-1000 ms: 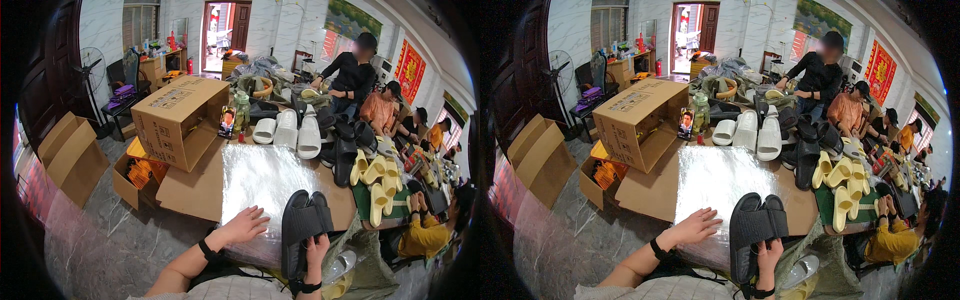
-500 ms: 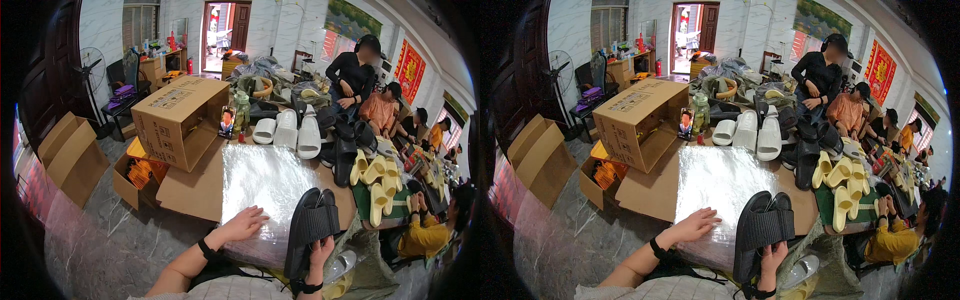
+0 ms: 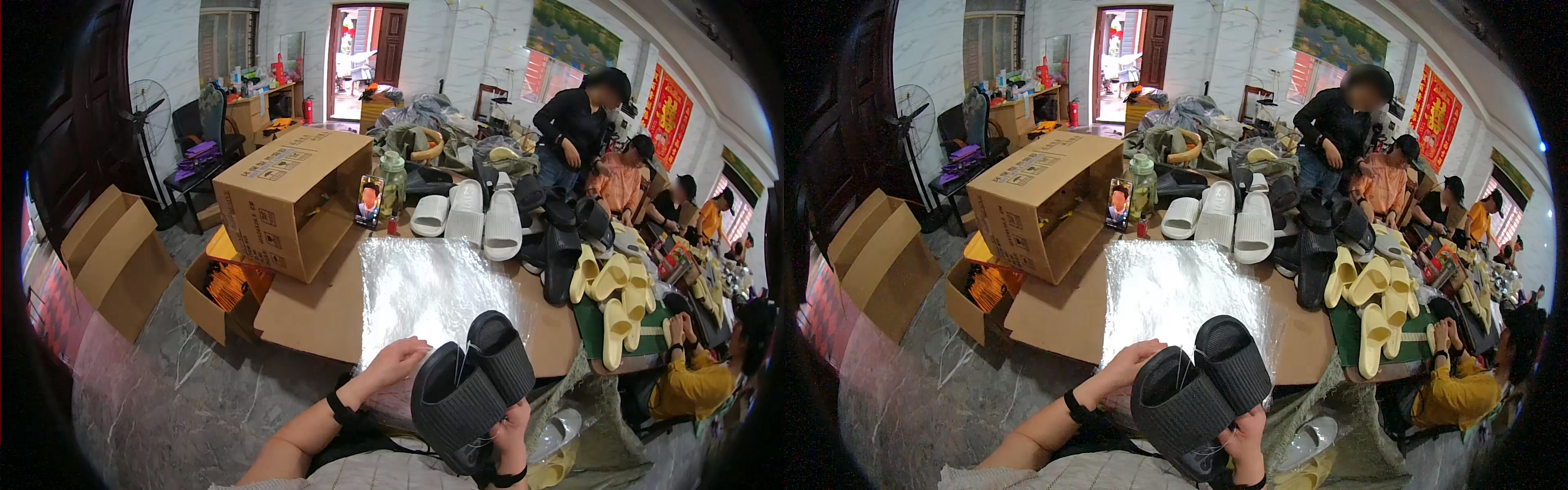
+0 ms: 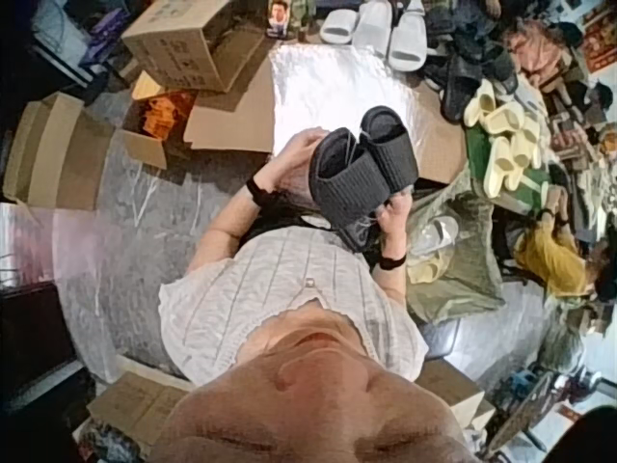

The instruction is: Inspecting and wrapping sandals in plastic for packing.

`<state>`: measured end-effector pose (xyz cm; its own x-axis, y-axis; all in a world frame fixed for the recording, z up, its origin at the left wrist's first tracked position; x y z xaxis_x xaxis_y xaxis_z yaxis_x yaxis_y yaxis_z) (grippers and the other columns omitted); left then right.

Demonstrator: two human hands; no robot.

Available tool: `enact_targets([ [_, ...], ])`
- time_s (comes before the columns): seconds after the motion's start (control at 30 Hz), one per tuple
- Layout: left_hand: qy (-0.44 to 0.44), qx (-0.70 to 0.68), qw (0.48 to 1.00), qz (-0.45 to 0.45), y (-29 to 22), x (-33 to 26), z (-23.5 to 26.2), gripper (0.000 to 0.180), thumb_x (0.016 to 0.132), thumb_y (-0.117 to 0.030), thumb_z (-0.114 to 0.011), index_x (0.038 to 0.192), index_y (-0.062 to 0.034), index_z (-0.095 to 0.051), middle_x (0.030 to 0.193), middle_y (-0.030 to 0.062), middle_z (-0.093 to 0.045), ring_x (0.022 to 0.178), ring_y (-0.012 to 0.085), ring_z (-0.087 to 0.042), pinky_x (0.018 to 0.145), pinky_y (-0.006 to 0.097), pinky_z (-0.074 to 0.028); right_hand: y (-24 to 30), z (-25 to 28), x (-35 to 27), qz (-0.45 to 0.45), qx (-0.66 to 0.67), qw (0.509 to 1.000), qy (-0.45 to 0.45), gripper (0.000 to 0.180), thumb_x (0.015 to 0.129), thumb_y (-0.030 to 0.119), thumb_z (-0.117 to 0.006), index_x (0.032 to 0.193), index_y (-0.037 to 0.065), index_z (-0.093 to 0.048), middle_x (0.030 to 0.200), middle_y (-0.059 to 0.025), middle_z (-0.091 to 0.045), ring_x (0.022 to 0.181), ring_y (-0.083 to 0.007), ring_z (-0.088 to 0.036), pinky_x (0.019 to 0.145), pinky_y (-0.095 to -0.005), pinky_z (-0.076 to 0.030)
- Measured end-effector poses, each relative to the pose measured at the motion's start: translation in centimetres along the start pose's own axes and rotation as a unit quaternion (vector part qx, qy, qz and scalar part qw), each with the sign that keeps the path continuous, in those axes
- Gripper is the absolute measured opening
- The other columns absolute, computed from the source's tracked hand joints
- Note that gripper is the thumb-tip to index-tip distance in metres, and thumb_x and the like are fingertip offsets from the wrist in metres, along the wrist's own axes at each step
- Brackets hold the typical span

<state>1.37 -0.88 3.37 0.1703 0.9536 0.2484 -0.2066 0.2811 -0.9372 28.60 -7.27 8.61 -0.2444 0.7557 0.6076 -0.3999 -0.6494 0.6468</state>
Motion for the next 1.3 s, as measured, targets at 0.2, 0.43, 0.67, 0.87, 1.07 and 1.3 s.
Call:
enact_targets([
  [0.2, 0.015, 0.094, 0.995, -0.018, -2.1, -0.3, 0.1, 0.025, 0.092, -0.017, -0.058, 0.112, -0.0043, -0.068, 0.107, 0.0177, -0.065, 0.104, 0.0382, -0.058, 0.096, 0.040, -0.047, -0.8, 0.0, 0.0, 0.000, -0.020, 1.000, -0.016, 0.045, 0.065, 0.021, -0.075, 0.106, 0.002, -0.073, 0.117, -0.0223, -0.067, 0.105, -0.0442, -0.062, 0.090, -0.0477, -0.050],
  [0.43, 0.031, -0.171, 0.975, 0.137, -0.5, -0.5, 0.5, 0.033, 0.103, -0.030, -0.050, 0.117, -0.0052, -0.067, 0.110, 0.0102, -0.069, 0.106, 0.0225, -0.062, 0.095, 0.034, -0.047, -0.1, -1.0, 0.5, 0.051, -0.040, 0.996, 0.063, 0.032, 0.062, 0.017, -0.075, 0.089, 0.000, -0.070, 0.102, -0.0207, -0.067, 0.093, -0.0440, -0.060, 0.079, -0.0493, -0.050],
  [0.67, 0.055, -0.100, 0.989, 0.098, -7.0, 0.5, 2.1, 0.045, 0.106, -0.032, -0.048, 0.131, 0.0033, -0.058, 0.127, 0.0116, -0.066, 0.117, 0.0204, -0.061, 0.102, 0.033, -0.046, -0.1, -2.6, 0.7, 0.080, -0.075, 0.980, 0.165, 0.036, 0.073, 0.026, -0.080, 0.064, 0.002, -0.054, 0.080, -0.0172, -0.055, 0.080, -0.0397, -0.055, 0.067, -0.0500, -0.044],
  [0.87, 0.099, -0.058, 0.990, 0.076, -2.8, 1.4, 3.0, 0.048, 0.109, -0.032, -0.039, 0.143, 0.0006, -0.050, 0.145, 0.0134, -0.054, 0.136, 0.0207, -0.047, 0.115, 0.033, -0.033, -1.6, -1.3, 0.8, -0.001, -0.208, 0.976, 0.065, 0.036, 0.074, 0.024, -0.079, 0.063, 0.003, -0.052, 0.072, -0.0164, -0.054, 0.074, -0.0398, -0.056, 0.064, -0.0488, -0.045],
  [1.07, 0.076, 0.262, 0.953, -0.128, -6.4, 0.7, 1.2, 0.046, 0.101, -0.023, -0.048, 0.143, -0.0053, -0.050, 0.150, 0.0214, -0.044, 0.140, 0.0400, -0.039, 0.118, 0.043, -0.031, -0.9, -1.6, 1.1, -0.009, -0.227, 0.973, 0.045, 0.032, 0.077, 0.022, -0.077, 0.066, 0.002, -0.053, 0.075, -0.0172, -0.055, 0.075, -0.0392, -0.056, 0.065, -0.0493, -0.045],
  [1.3, 0.099, 0.381, 0.894, -0.215, -7.4, -0.1, -0.9, 0.049, 0.101, -0.023, -0.047, 0.147, -0.0083, -0.045, 0.158, 0.0167, -0.034, 0.147, 0.0384, -0.028, 0.120, 0.055, -0.021, -0.3, -3.1, 1.9, 0.011, -0.241, 0.967, 0.082, 0.030, 0.081, 0.023, -0.073, 0.071, 0.002, -0.054, 0.078, -0.0187, -0.056, 0.078, -0.0400, -0.057, 0.067, -0.0503, -0.046],
])
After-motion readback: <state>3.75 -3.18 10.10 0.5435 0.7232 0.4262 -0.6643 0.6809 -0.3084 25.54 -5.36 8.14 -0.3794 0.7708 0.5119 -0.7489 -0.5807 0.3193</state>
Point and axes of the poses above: each hand's wrist, its own x-axis towards the middle knuckle, its own z-axis out of the back of the hand, y = z × x, the point moved 2 cm from there along x, towards the middle knuckle
